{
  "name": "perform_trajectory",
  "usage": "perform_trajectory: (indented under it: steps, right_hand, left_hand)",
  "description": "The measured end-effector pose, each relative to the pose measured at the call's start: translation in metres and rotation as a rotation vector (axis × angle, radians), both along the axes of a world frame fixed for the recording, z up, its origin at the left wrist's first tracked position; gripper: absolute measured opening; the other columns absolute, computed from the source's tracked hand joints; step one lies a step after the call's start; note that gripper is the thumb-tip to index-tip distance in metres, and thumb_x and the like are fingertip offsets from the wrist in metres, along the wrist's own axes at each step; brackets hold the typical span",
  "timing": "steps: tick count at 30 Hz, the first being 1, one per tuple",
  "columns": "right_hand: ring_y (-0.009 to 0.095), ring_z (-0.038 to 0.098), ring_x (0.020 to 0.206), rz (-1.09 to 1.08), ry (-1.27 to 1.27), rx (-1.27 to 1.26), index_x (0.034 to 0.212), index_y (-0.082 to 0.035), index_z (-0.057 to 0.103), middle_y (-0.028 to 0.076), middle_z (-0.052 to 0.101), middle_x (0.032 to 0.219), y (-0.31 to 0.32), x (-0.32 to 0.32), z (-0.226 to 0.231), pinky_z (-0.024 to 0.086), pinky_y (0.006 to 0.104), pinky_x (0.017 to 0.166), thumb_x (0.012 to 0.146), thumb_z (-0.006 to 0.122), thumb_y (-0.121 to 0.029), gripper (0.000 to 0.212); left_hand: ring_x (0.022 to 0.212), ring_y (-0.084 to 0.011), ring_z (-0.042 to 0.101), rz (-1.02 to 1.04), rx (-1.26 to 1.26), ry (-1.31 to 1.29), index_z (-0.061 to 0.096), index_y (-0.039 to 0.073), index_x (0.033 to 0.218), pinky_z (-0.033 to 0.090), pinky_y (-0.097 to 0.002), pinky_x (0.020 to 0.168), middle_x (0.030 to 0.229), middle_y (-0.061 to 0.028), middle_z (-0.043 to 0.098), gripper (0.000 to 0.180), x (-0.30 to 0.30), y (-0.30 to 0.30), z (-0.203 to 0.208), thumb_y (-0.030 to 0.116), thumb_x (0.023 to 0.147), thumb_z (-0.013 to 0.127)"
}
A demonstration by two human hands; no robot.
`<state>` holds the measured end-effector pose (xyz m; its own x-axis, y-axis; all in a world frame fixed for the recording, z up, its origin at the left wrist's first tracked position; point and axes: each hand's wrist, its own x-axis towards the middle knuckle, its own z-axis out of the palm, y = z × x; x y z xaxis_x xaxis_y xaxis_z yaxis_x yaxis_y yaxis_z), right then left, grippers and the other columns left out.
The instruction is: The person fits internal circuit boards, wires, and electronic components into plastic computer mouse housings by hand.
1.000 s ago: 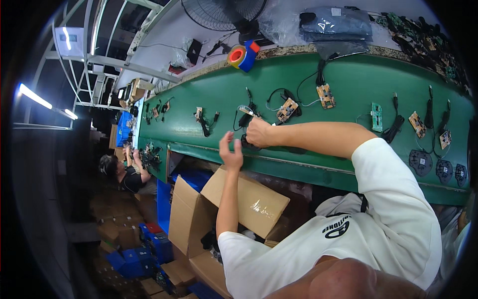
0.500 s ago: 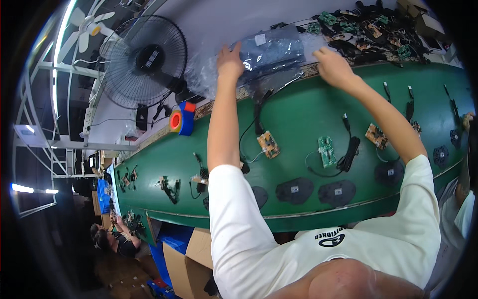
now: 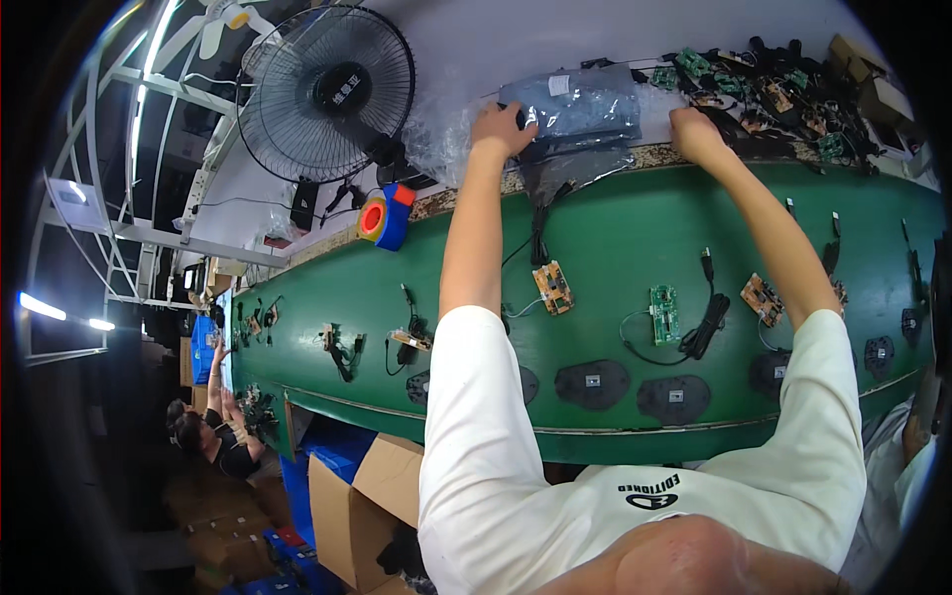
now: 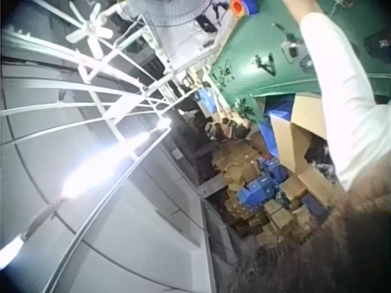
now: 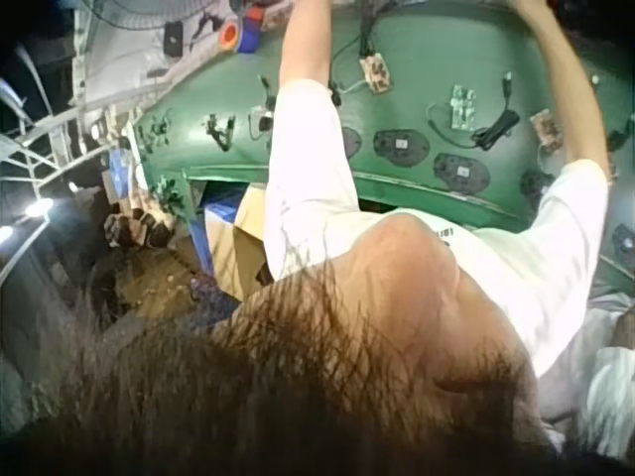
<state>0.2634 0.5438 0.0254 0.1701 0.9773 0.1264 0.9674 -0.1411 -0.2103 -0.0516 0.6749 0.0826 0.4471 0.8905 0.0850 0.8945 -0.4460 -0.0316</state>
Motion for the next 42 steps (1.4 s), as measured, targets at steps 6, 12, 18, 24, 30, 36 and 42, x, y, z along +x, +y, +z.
perform_trajectory:
  steps: [6,12,18,24,30,36,42]
  right_hand:
    - [0.043,0.066,0.096,0.269,-0.1,0.097,0.092,0.002,0.065,0.026,0.067,0.099,0.008,-0.026,-0.001,0.054,0.0477,0.084,0.081,0.058,-0.002,0.014]
    - [0.038,0.064,0.091,0.313,-0.526,0.016,0.099,-0.001,0.061,0.023,0.065,0.097,0.02,0.084,-0.061,0.052,0.0462,0.082,0.086,0.05,-0.005,0.017]
    - [0.046,0.06,0.1,0.299,-0.327,0.161,0.106,0.002,0.055,0.028,0.062,0.104,0.053,0.113,-0.078,0.048,0.0523,0.084,0.092,0.05,-0.008,0.018]
    - [0.047,0.061,0.097,0.342,-0.155,0.438,0.109,-0.002,0.053,0.029,0.064,0.101,0.042,0.053,-0.056,0.048,0.0527,0.079,0.101,0.05,-0.018,0.019]
    - [0.012,0.062,0.072,0.491,0.66,0.254,0.103,-0.002,0.062,0.004,0.062,0.078,-0.056,-0.093,0.021,0.046,0.0273,0.062,0.1,0.062,-0.024,0.022]
    - [0.01,0.066,0.078,0.713,0.989,-0.229,0.102,0.0,0.07,0.003,0.07,0.088,-0.164,-0.326,0.061,0.053,0.026,0.072,0.087,0.073,-0.014,0.021]
    - [0.023,0.07,0.08,0.995,0.915,-0.176,0.098,0.0,0.07,0.013,0.071,0.089,-0.182,-0.498,0.042,0.054,0.0343,0.074,0.088,0.07,-0.013,0.017]
  left_hand:
    - [0.112,-0.0417,0.062,-0.019,0.153,-0.071,0.062,0.018,0.13,0.052,-0.0491,0.094,0.128,-0.0209,0.06,0.046,-0.058,0.001,-0.004,0.03,0.085,0.065]
    - [0.088,-0.0283,0.071,-0.305,0.166,-1.019,0.065,0.002,0.113,0.056,-0.0389,0.075,0.099,-0.0187,0.071,0.028,-0.097,-0.127,0.062,0.005,0.086,0.065]
    - [0.1,-0.0248,0.068,0.473,0.155,-1.484,0.049,-0.004,0.126,0.064,-0.033,0.073,0.115,-0.0138,0.062,0.04,-0.346,-0.312,0.056,-0.003,0.088,0.063]
    - [0.098,-0.04,0.064,0.675,0.315,-0.258,0.062,0.0,0.105,0.054,-0.0492,0.084,0.112,-0.0234,0.06,0.025,-0.416,-0.361,-0.031,0.015,0.086,0.063]
    - [0.125,-0.0385,0.052,0.501,-0.154,-0.315,0.055,0.012,0.139,0.043,-0.0447,0.106,0.136,-0.0198,0.054,0.061,-0.402,-0.354,-0.014,0.025,0.083,0.074]
    - [0.129,-0.0321,0.048,0.151,-0.087,-0.456,0.053,0.018,0.142,0.04,-0.048,0.107,0.139,-0.0119,0.053,0.068,-0.445,-0.349,-0.048,0.036,0.081,0.078]
    - [0.11,-0.031,0.055,0.44,0.308,-0.293,0.061,0.007,0.121,0.045,-0.0456,0.092,0.116,-0.0113,0.057,0.071,-0.428,-0.37,-0.068,0.054,0.072,0.081]
